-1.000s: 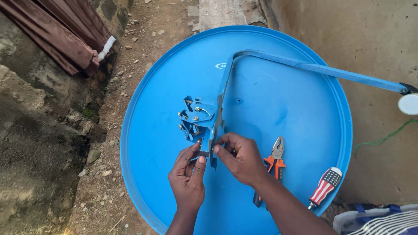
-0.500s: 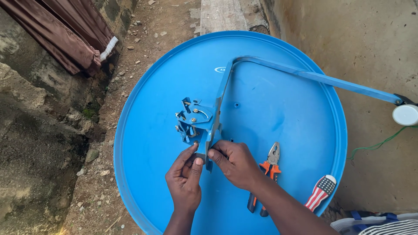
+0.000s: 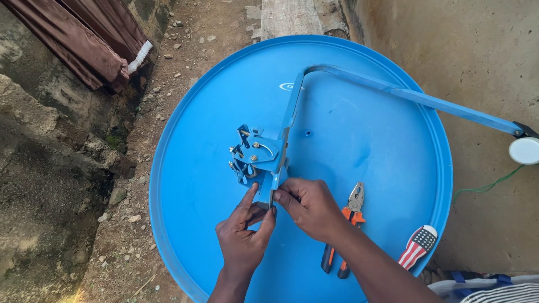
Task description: Assembling components of a blue satellite dish using hand tools.
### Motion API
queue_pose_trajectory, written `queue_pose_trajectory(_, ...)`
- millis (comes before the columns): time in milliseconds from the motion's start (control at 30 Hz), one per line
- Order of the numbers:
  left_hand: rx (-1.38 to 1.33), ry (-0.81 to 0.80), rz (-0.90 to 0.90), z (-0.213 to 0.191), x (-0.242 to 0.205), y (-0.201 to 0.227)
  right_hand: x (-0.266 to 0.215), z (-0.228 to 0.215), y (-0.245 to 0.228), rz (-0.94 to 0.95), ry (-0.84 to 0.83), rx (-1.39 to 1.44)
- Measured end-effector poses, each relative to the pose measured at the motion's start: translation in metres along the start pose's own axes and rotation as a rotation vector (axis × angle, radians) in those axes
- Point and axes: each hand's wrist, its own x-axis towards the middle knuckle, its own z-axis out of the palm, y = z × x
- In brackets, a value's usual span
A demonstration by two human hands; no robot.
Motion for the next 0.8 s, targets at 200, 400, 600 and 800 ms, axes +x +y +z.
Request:
queue_pose_trajectory(200,-0.026,0.031,-0.036,0.001,-0.008,-0.008,-0.005,-0.003,-0.012,-0.008,-0.034,0.029)
queue_pose_trajectory(400,-0.029,0.03,-0.046,0.0,-0.005,-0.004,-0.006,0.0,-0.007,-0.05,-0.061,-0.065)
queue_pose_trajectory(600,-0.066,0.032,-0.054,0.003,0.001,-0.005,-0.006,0.001,-0.011,-0.046,0.018,-0.008)
queue_pose_trajectory(800,-0.067,0.029,-0.065,0.001,0.004,-0.002,-0.002,0.003,-0.004,-0.077,-0.043,0.015)
